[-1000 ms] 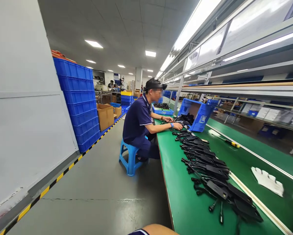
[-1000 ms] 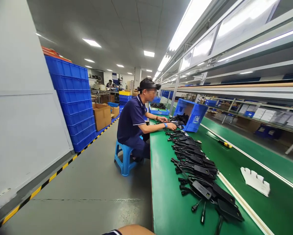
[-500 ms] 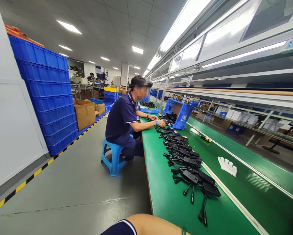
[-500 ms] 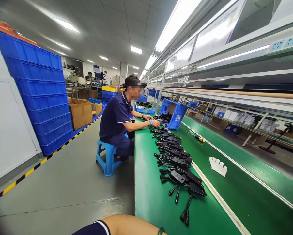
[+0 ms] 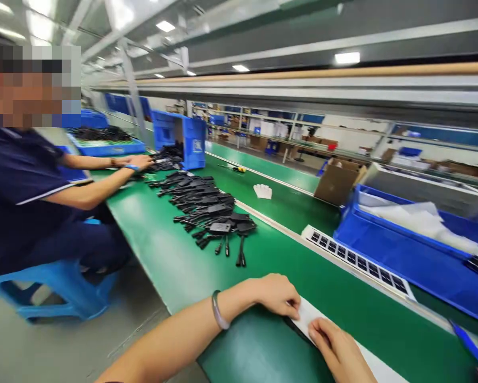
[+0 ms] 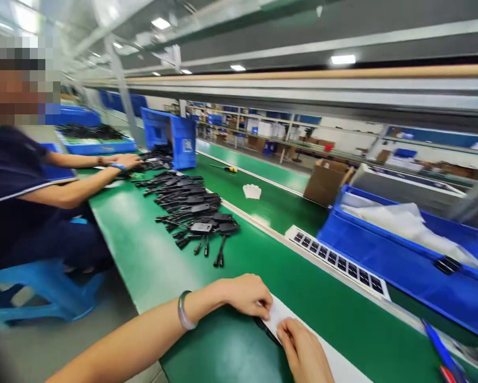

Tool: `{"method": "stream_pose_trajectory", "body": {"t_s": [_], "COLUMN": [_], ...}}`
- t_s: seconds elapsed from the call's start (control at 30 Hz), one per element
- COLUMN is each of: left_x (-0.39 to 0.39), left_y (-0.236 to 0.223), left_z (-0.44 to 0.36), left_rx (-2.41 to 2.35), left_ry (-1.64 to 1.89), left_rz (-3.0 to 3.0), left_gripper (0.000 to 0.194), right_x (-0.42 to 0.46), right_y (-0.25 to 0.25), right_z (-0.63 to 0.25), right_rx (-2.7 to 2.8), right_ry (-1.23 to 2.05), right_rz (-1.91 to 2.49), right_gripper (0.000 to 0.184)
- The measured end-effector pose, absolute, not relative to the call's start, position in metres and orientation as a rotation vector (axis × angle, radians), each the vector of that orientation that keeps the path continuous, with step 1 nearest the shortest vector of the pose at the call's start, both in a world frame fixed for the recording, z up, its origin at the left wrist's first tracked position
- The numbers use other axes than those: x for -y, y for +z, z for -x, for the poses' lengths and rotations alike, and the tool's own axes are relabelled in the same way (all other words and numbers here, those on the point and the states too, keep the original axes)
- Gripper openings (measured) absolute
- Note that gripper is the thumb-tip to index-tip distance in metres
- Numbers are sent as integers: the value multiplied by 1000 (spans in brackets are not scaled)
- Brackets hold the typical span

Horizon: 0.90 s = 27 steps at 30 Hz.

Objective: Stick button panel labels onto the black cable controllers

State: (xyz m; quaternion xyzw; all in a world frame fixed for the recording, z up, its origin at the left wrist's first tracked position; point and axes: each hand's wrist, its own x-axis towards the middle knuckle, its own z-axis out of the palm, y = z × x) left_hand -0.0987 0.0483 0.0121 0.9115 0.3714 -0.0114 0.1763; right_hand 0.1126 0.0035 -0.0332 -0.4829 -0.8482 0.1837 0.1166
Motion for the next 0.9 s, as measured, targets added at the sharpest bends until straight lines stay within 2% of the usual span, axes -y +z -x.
{"method": "stream_pose_trajectory", "body": {"t_s": [0.23, 0.4, 0.6, 0.73, 0.9], "left_x": [-40, -38, -32, -32, -30], "left_y": [16, 22, 26, 22, 16], "left_z": [94, 98, 96, 93, 91], "left_rx": [-1143, -1136, -988, -1044, -1058], "left_ry": [-21, -11, 90, -3, 27], "left_rz": [-2582, -2592, -2710, -2765, -2779], "left_gripper": [15, 14, 27, 24, 23], "right_x": [11, 11, 7, 5, 6], "right_y": [-7, -8, -5, 5, 6], "right_z": [-102, -97, -87, -96, -102], "right_rx": [2488, 2460, 2303, 2359, 2466], "right_ry": [538, 485, 766, 850, 763], "right_rz": [1503, 1589, 1466, 1490, 1569], "right_gripper": [21, 21, 23, 22, 24]}}
